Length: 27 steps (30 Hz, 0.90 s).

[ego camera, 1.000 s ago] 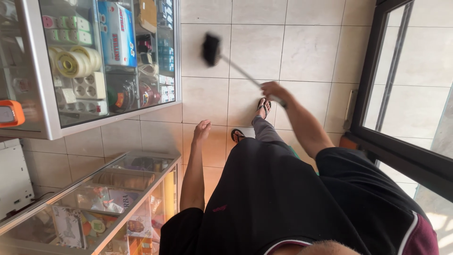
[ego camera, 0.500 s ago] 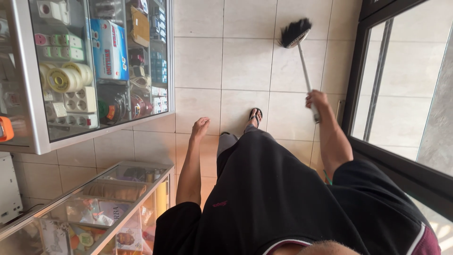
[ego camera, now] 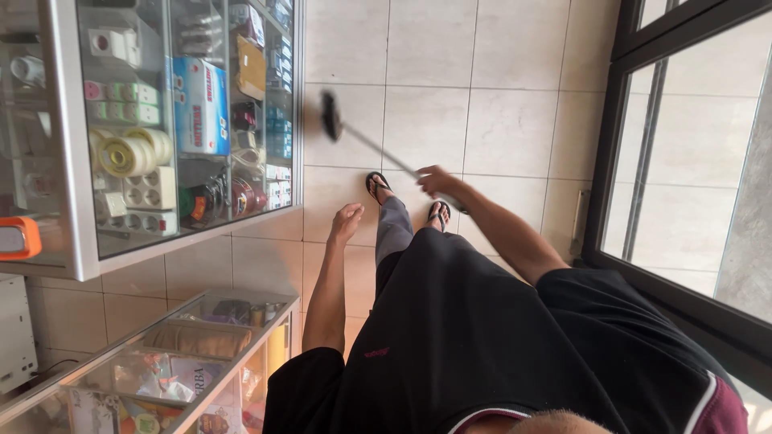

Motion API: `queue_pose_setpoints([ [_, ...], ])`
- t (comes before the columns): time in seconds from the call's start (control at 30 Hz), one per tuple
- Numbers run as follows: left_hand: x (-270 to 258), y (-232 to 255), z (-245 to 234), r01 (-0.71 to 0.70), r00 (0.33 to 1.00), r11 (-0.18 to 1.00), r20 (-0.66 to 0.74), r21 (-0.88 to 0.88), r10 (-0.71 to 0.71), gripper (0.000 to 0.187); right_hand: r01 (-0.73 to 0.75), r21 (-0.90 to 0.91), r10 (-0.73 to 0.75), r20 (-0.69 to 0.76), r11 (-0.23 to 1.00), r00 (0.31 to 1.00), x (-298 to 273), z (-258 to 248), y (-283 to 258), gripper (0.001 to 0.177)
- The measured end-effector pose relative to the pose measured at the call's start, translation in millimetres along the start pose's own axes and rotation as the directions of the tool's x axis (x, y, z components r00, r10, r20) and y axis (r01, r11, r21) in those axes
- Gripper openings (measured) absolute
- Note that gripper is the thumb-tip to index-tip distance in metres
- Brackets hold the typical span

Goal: The recorder is sweeping the tiled floor and moving plastic chairs in a shop or home workspace area.

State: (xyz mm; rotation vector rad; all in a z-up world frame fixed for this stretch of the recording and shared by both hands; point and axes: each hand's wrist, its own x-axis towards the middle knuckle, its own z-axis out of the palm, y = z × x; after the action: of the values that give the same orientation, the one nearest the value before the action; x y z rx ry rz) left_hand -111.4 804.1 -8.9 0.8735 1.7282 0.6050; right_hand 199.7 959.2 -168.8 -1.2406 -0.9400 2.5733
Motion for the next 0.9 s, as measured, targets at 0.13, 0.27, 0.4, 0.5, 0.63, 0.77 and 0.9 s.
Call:
queue_pose_setpoints([
  [0.13, 16.7, 11.2, -11.8, -0.005, 1.0, 0.998, 0.021, -0.055, 0.006, 0.05, 0.031, -0.261, -0.045, -0.046, 0.965, 0.998, 15.8, 63.2, -37.8, 0.061],
  [0.27, 34.8, 16.7, -27.5, -0.03, 0.999, 0.999, 0.029, -0.037, 0.031, 0.049, -0.039, -0.3, 0.003, -0.118, 0.953, 0.993, 47.8, 11.8, -24.5, 0.054],
  [0.4, 52.1, 26.6, -41.5, -0.006, 0.998, 1.0, 0.055, -0.02, 0.007, 0.048, 0.019, -0.101, -0.047, -0.286, 0.995, 0.957, 1.8, -58.9, -30.9, 0.055],
  [0.5, 63.0, 35.5, -48.2, -0.069, 0.997, 0.994, 0.046, 0.087, 0.066, 0.046, 0.096, 0.179, 0.002, -0.481, 0.979, 0.877, -88.9, -61.2, -74.7, 0.037],
  [0.63, 77.4, 45.1, -54.5, -0.077, 0.996, 0.989, 0.056, 0.126, 0.07, 0.045, 0.202, 0.44, 0.049, -0.497, 0.875, 0.866, -137.5, -98.3, -83.0, 0.025],
  [0.77, 89.2, 52.0, -59.7, -0.004, 0.998, 0.988, 0.067, 0.152, -0.006, 0.046, 0.197, 0.506, 0.204, -0.631, 0.84, 0.748, -154.8, -79.4, -111.5, 0.01],
  [0.9, 103.7, 50.0, -64.3, -0.055, 0.995, 0.991, 0.089, 0.118, 0.045, 0.045, 0.096, 0.265, 0.135, -0.733, 0.96, 0.667, -128.1, -39.8, -115.8, 0.01],
])
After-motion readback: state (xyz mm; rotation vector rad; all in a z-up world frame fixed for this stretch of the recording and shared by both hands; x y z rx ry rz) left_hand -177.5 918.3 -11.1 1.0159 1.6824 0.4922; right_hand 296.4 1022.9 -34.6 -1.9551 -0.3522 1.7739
